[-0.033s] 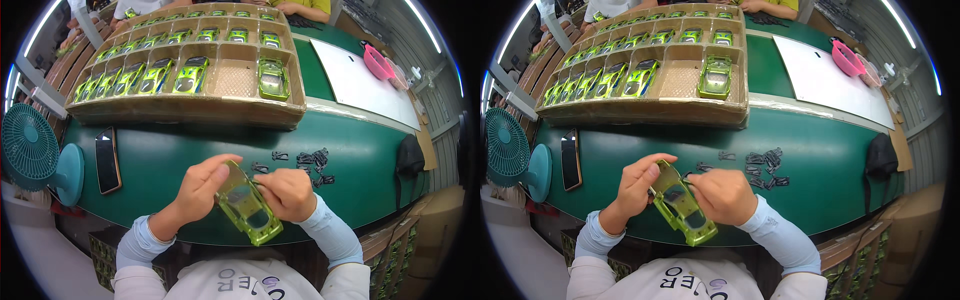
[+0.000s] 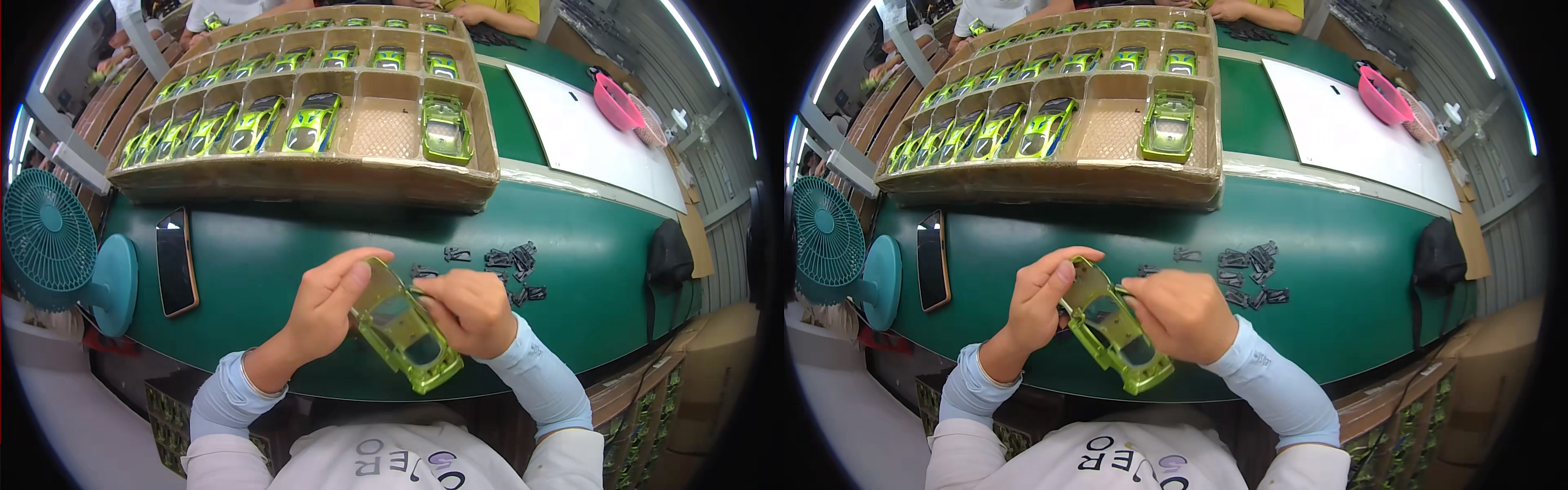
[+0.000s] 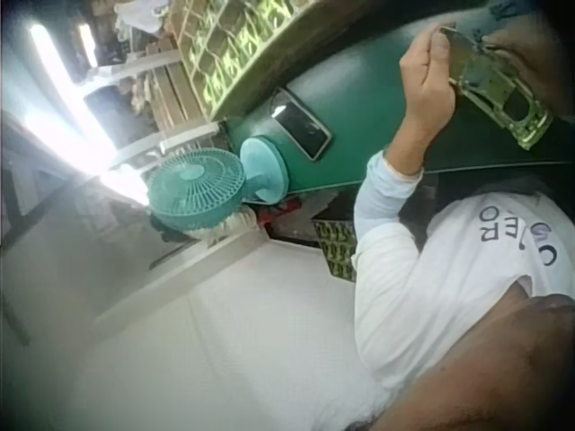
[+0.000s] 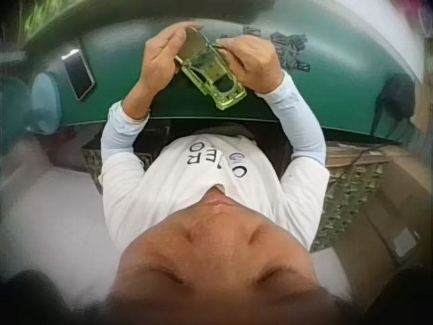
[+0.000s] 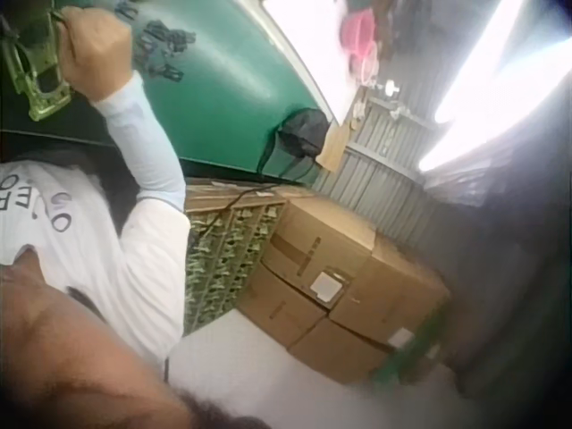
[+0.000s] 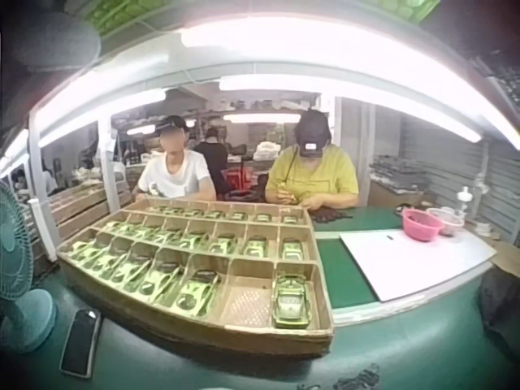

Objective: The person assembles toy car bodies by taking car shells from a tray and attaching small black plastic parts into them by hand.

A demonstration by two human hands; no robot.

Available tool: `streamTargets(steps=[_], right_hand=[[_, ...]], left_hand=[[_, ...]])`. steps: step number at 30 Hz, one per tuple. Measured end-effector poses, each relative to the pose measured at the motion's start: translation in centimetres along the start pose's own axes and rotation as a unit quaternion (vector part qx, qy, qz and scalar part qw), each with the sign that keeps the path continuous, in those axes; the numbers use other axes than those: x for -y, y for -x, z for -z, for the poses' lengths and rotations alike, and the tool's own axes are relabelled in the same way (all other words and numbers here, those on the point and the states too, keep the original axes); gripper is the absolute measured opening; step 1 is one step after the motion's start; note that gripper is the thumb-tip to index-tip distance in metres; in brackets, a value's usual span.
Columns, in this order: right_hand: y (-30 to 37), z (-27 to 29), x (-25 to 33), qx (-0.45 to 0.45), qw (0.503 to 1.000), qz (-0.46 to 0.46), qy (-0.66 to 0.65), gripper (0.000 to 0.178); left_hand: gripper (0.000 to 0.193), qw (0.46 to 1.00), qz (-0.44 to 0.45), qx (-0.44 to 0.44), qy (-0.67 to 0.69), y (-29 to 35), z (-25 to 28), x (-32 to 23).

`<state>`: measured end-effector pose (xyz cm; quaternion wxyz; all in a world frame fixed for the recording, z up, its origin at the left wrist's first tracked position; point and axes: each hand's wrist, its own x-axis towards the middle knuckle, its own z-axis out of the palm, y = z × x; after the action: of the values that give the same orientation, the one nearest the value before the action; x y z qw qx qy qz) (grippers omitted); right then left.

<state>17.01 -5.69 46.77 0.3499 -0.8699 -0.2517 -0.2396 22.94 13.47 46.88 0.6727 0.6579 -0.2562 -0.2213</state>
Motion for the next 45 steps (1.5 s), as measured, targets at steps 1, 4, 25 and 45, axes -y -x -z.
streamTargets(steps=[1, 4, 25, 45], right_hand=[[-0.1, 0.0, 0.1, -0.002, 1.000, 0.002, 0.001, 0.018], [-0.2, 0.4, 0.5, -0.038, 0.975, -0.119, -0.184, 0.024], [-0.2, -0.5, 0.5, -0.075, 0.943, -0.169, -0.276, 0.024], [-0.2, -0.6, -0.1, -0.022, 0.712, -0.434, -0.552, 0.026]], left_hand=[[0.027, 0.998, 0.041, -0.019, 0.043, -0.1, 0.0, -0.2], [0.028, 0.987, 0.077, -0.056, 0.129, -0.4, -0.5, 0.7], [0.021, 0.919, -0.320, -0.036, -0.229, 0.4, -1.1, 0.0], [0.014, 0.856, -0.394, -0.062, -0.328, -0.2, -0.3, 0.2]])
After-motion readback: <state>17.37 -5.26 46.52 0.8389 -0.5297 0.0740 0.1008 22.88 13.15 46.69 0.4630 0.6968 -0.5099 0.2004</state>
